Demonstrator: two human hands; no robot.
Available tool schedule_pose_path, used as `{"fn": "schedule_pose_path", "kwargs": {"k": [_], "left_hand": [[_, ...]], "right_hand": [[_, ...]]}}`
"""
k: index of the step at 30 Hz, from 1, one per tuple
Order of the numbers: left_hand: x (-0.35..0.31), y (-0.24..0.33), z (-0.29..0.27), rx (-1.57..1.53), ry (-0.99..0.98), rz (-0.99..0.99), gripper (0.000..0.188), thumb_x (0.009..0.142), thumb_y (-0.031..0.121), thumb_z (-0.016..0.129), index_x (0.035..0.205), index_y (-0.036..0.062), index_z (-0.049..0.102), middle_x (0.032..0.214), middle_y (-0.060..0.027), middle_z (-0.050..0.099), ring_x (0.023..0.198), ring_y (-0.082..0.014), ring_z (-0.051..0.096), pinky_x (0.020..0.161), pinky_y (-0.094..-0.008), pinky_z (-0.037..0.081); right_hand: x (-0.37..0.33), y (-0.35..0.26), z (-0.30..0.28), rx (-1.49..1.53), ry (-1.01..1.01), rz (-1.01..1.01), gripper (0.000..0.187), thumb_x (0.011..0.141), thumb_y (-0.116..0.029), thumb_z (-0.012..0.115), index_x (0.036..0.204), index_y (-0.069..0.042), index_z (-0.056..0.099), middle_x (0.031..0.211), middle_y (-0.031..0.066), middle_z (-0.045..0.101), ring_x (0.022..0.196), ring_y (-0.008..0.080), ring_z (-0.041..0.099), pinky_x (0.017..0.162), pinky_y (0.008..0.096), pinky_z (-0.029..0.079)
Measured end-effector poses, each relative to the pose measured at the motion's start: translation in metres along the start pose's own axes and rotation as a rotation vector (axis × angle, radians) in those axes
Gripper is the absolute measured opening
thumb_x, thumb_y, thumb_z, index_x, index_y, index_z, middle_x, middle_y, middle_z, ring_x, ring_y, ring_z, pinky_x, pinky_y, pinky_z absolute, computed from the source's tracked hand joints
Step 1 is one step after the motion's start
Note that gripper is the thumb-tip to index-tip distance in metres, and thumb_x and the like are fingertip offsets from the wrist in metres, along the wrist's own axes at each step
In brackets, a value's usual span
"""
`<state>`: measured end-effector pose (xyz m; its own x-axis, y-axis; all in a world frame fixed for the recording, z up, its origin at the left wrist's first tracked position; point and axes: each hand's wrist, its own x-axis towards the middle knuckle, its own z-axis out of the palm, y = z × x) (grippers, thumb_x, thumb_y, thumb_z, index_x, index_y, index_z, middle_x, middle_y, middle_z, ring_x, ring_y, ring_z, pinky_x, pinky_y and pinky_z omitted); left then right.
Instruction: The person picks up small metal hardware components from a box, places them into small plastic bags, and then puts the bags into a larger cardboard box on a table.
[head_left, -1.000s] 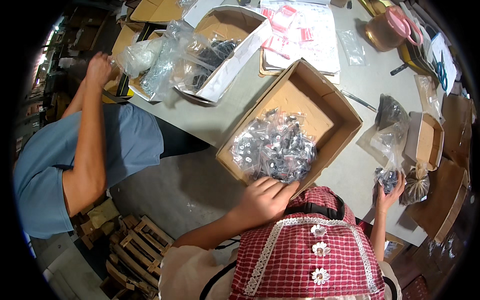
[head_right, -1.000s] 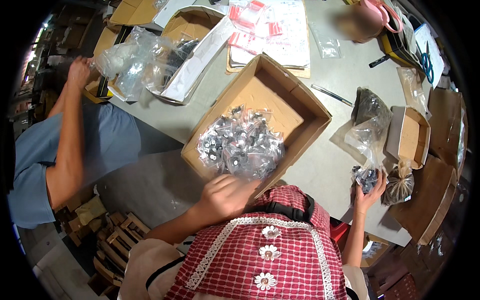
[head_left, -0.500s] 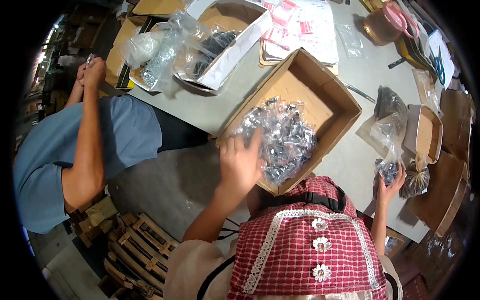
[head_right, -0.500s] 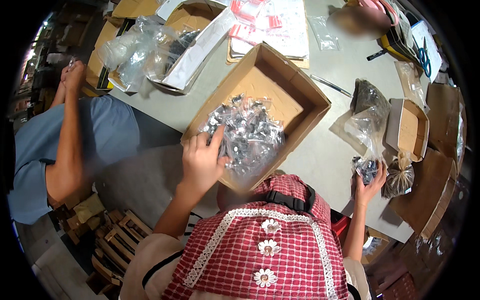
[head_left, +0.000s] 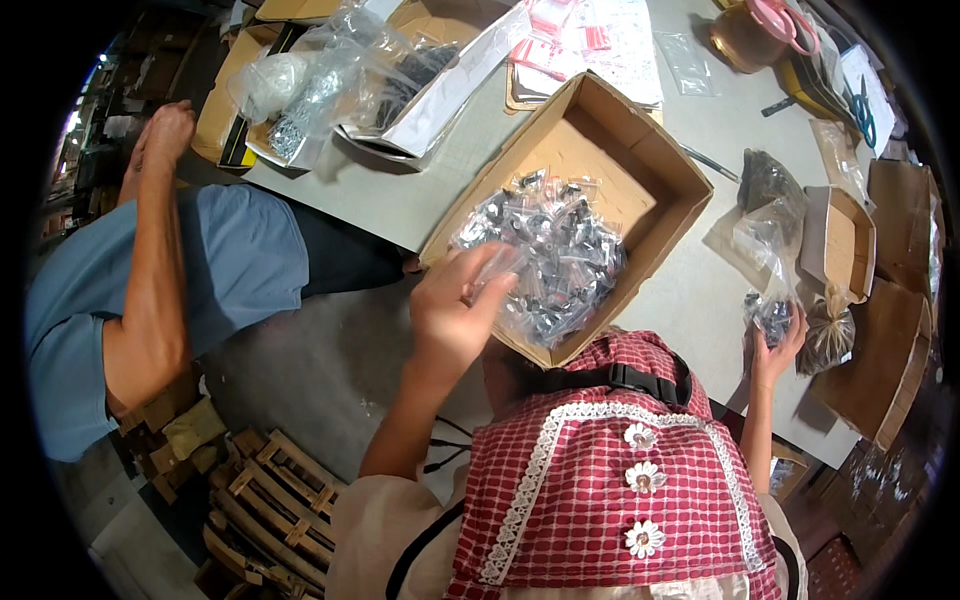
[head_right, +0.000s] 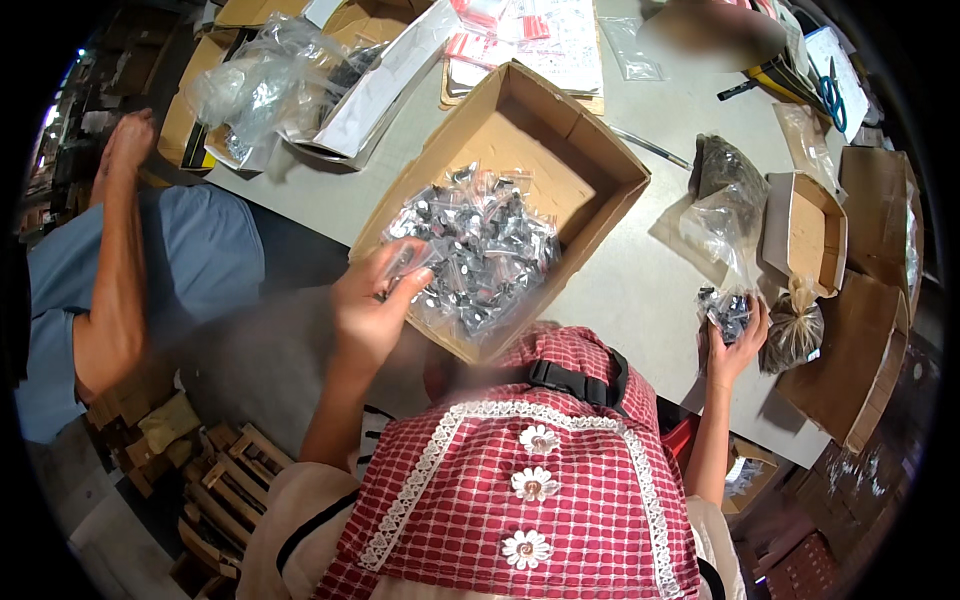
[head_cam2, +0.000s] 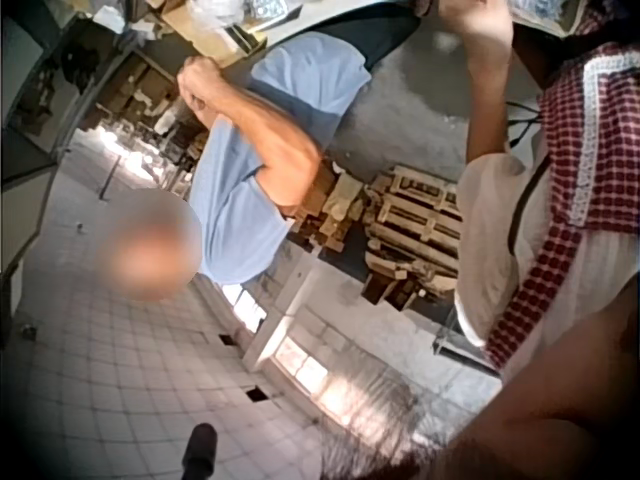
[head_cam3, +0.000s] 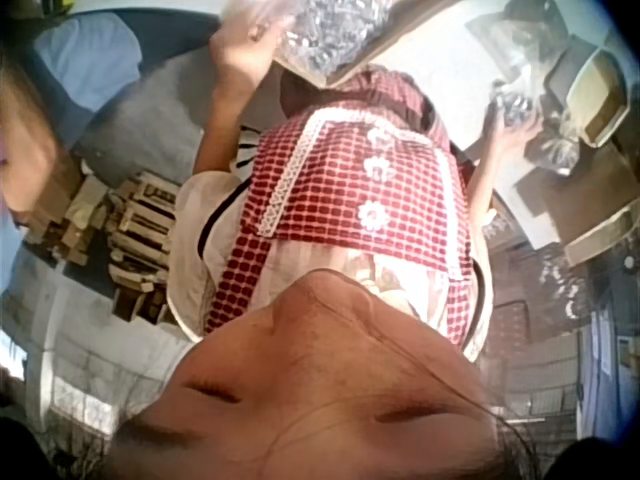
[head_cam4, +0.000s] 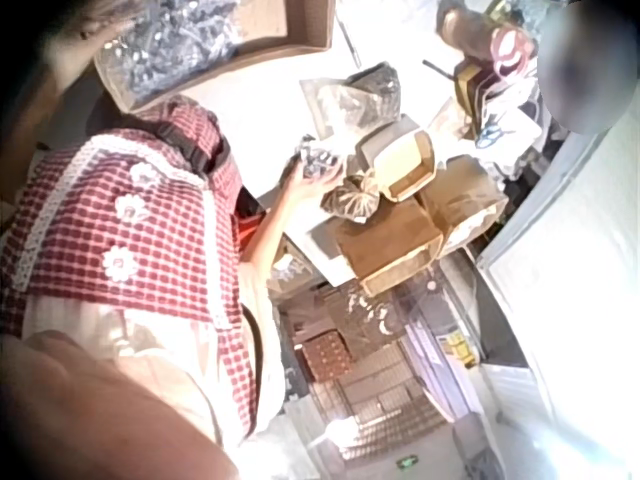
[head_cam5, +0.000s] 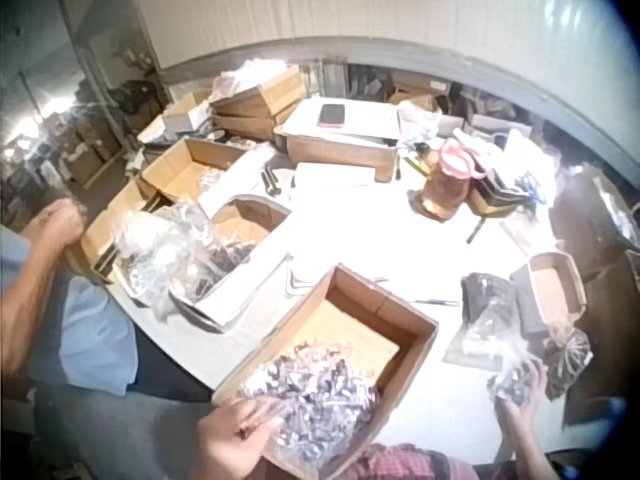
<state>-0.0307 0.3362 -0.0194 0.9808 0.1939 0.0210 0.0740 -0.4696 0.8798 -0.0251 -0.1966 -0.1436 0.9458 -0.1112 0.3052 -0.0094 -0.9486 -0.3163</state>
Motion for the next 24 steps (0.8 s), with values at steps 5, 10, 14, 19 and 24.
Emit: {"fn": "schedule_pose_path", "kwargs": {"k": [5, 10, 14, 19, 24], "left_hand": [[0.007, 0.019, -0.014, -0.313, -0.059, -0.307, 0.032, 0.092, 0.005, 0.071, 0.123, -0.0003, 0.068, 0.097, -0.0060, 0.073, 0.080, -0.0029, 0.061, 0.066, -0.0225, 0.052], [0.014, 0.013, -0.023, -0.127, -0.106, -0.273, 0.030, 0.091, 0.008, 0.071, 0.120, 0.0004, 0.071, 0.080, -0.0051, 0.072, 0.070, -0.0035, 0.062, 0.063, -0.0232, 0.052], [0.021, 0.025, -0.032, -0.045, -0.184, -0.260, 0.027, 0.095, 0.015, 0.067, 0.117, 0.0006, 0.072, 0.081, -0.0061, 0.074, 0.069, -0.0059, 0.064, 0.063, -0.0232, 0.052], [0.031, 0.046, -0.044, -0.161, -0.141, -0.255, 0.028, 0.103, 0.021, 0.058, 0.112, -0.0011, 0.073, 0.088, -0.0083, 0.076, 0.073, -0.0085, 0.065, 0.064, -0.0241, 0.053], [0.053, 0.040, -0.053, -0.176, -0.070, -0.138, 0.032, 0.105, 0.022, 0.055, 0.114, -0.0049, 0.071, 0.093, -0.0095, 0.076, 0.075, -0.0095, 0.065, 0.070, -0.0248, 0.054]], "right_hand": [[-0.003, 0.007, 0.003, -0.019, 0.029, -0.031, 0.078, 0.076, -0.035, 0.078, 0.144, -0.008, 0.052, 0.148, 0.0182, 0.048, 0.137, 0.0382, 0.042, 0.116, 0.0491, 0.031], [0.000, -0.002, 0.001, 0.015, 0.039, -0.037, 0.077, 0.075, -0.032, 0.078, 0.144, -0.009, 0.052, 0.147, 0.0171, 0.048, 0.137, 0.0375, 0.043, 0.116, 0.0486, 0.032], [0.001, -0.001, 0.003, 0.013, 0.063, -0.048, 0.076, 0.074, -0.030, 0.078, 0.143, -0.010, 0.053, 0.146, 0.0168, 0.050, 0.136, 0.0379, 0.043, 0.115, 0.0490, 0.032], [0.000, 0.004, 0.004, 0.005, 0.073, -0.053, 0.077, 0.073, -0.030, 0.078, 0.143, -0.009, 0.053, 0.146, 0.0173, 0.049, 0.135, 0.0387, 0.044, 0.115, 0.0497, 0.033], [-0.002, 0.006, 0.005, -0.007, 0.078, -0.055, 0.077, 0.073, -0.030, 0.079, 0.143, -0.010, 0.053, 0.145, 0.0171, 0.050, 0.134, 0.0390, 0.045, 0.114, 0.0496, 0.033]]}}
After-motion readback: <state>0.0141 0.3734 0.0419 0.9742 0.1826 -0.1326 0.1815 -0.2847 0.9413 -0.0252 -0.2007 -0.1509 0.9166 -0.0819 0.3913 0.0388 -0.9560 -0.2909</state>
